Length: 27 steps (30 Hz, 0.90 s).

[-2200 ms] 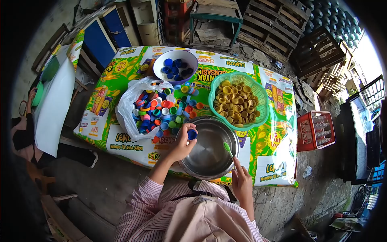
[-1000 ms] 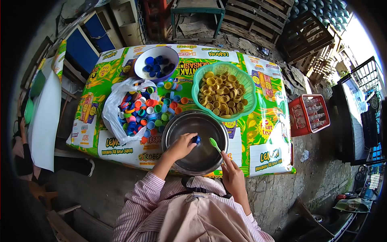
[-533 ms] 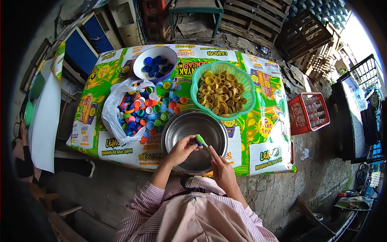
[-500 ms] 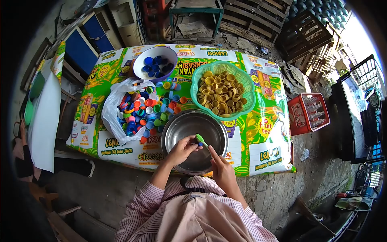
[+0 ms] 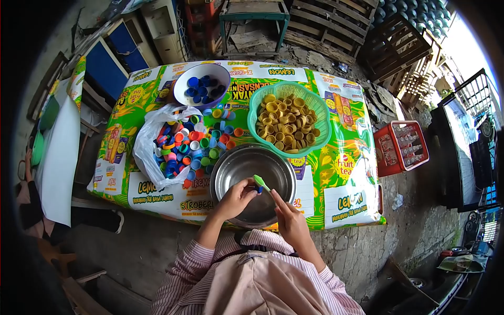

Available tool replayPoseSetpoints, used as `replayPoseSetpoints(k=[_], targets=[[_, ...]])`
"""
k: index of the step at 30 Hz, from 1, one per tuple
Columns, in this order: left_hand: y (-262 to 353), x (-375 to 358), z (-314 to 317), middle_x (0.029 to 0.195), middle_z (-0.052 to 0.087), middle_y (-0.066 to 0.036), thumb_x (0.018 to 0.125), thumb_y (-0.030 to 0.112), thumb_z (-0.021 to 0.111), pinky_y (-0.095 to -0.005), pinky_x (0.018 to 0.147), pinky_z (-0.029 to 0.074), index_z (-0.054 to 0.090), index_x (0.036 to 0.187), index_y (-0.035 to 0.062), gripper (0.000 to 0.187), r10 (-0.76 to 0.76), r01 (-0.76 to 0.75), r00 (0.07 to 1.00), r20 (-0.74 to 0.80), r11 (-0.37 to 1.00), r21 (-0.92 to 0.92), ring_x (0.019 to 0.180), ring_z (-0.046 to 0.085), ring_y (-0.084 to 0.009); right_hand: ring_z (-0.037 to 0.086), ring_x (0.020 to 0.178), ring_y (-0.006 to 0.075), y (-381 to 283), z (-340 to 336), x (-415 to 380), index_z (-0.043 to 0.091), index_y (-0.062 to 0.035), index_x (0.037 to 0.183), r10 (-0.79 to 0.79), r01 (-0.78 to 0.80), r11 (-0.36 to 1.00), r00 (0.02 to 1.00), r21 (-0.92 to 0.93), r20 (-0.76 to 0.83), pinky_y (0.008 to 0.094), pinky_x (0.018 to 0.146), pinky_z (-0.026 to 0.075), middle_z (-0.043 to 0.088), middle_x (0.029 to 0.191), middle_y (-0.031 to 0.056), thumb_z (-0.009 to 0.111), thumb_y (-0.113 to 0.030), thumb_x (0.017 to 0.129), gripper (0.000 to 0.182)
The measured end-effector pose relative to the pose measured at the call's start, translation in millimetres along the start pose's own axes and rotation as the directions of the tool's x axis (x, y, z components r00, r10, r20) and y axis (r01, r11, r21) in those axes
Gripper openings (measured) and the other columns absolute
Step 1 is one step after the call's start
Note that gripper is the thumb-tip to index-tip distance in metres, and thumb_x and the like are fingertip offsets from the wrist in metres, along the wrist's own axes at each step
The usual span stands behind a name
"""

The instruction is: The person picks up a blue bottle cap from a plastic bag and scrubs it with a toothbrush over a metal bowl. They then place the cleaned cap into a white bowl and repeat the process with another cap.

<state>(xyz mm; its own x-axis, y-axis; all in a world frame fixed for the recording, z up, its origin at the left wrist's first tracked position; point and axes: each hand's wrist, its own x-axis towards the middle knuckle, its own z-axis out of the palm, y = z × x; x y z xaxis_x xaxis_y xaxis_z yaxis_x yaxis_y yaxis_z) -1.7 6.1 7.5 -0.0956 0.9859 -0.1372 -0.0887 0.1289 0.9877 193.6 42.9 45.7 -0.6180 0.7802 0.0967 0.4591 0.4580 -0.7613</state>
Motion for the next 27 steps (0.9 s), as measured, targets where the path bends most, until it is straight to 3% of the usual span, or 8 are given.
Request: replayPoseSetpoints(k=[5,7,11,15,17,22,25,27], targets=[[4,-1,-1,0.111,0.056,-0.008,0.089,0.001,0.051,-0.0243,0.087,0.046,0.043,0.124,-0.0043,0.036,-0.021,0.021,1.000,-0.009,0.998,0.055,0.098,0.057,-0.0121,0.054,0.058,0.0363,0,-5,0,0.039,-0.0173,0.136,-0.037,0.040,0.997,0.998,0.066,-0.048,0.0445,0.053,0.042,0.054,0.070,0.0178,0.049,-0.007,0.088,0.050],[4,-1,-3,0.111,0.055,-0.008,0.089,0.001,0.050,-0.0244,0.088,0.046,0.043,0.125,-0.0043,0.036,-0.016,0.018,0.999,-0.041,0.999,0.036,0.098,0.057,-0.0120,0.055,0.058,0.0370,0,-4,-2,0.039,-0.0170,0.136,-0.037,0.037,0.996,0.999,0.076,0.008,0.0445,0.054,0.042,0.055,0.072,0.0193,0.049,-0.006,0.088,0.050],[10,-1,-3,0.114,0.054,-0.009,0.092,0.004,0.047,-0.0269,0.091,0.045,0.041,0.128,-0.0019,0.037,-0.067,0.078,0.996,0.062,0.979,-0.188,0.101,0.056,-0.0150,0.054,0.058,0.0364,4,-3,-1,0.039,-0.0166,0.136,0.052,-0.051,0.998,0.998,0.040,-0.037,0.0447,0.054,0.042,0.054,0.071,0.0167,0.049,-0.006,0.088,0.050],[14,-3,-3,0.120,0.052,-0.012,0.094,0.005,0.042,-0.0315,0.095,0.044,0.040,0.130,0.0002,0.037,-0.159,0.177,0.984,0.078,0.854,-0.489,0.107,0.055,-0.0190,0.055,0.059,0.0353,-5,3,-9,0.038,-0.0154,0.136,-0.048,0.049,0.998,0.998,0.049,-0.028,0.0435,0.055,0.043,0.054,0.073,0.0179,0.049,-0.004,0.087,0.052],[12,-4,-4,0.125,0.050,-0.014,0.094,0.006,0.041,-0.0323,0.097,0.042,0.039,0.130,0.0009,0.037,-0.170,0.189,0.982,0.083,0.872,-0.452,0.109,0.054,-0.0198,0.057,0.065,0.0374,0,6,-9,0.039,-0.0117,0.135,0.119,-0.118,0.991,0.993,0.060,-0.009,0.0403,0.060,0.044,0.058,0.080,0.0228,0.050,-0.003,0.087,0.051],[13,-7,-4,0.121,0.052,-0.013,0.094,0.005,0.041,-0.0325,0.097,0.042,0.039,0.130,0.0005,0.036,-0.135,0.138,0.990,0.044,0.834,-0.535,0.109,0.054,-0.0201,0.056,0.064,0.0365,-13,8,-15,0.038,-0.0120,0.136,0.037,-0.039,0.996,0.999,0.082,0.031,0.0404,0.059,0.044,0.057,0.080,0.0226,0.049,-0.002,0.087,0.052],[10,-7,-5,0.119,0.053,-0.012,0.094,0.005,0.041,-0.0326,0.098,0.042,0.039,0.130,0.0005,0.036,-0.154,0.152,0.987,0.038,0.850,-0.505,0.109,0.054,-0.0203,0.056,0.066,0.0367,-5,9,-11,0.038,-0.0114,0.136,0.136,-0.134,0.989,0.990,0.066,-0.024,0.0402,0.061,0.045,0.057,0.080,0.0210,0.049,-0.002,0.087,0.051],[10,-7,-5,0.119,0.052,-0.012,0.095,0.006,0.040,-0.0321,0.097,0.043,0.039,0.130,0.0009,0.036,-0.150,0.156,0.987,0.054,0.842,-0.517,0.109,0.054,-0.0199,0.056,0.066,0.0371,-7,9,-11,0.038,-0.0110,0.136,0.112,-0.107,0.990,0.993,0.087,-0.048,0.0401,0.063,0.045,0.056,0.080,0.0208,0.049,-0.001,0.087,0.052]])
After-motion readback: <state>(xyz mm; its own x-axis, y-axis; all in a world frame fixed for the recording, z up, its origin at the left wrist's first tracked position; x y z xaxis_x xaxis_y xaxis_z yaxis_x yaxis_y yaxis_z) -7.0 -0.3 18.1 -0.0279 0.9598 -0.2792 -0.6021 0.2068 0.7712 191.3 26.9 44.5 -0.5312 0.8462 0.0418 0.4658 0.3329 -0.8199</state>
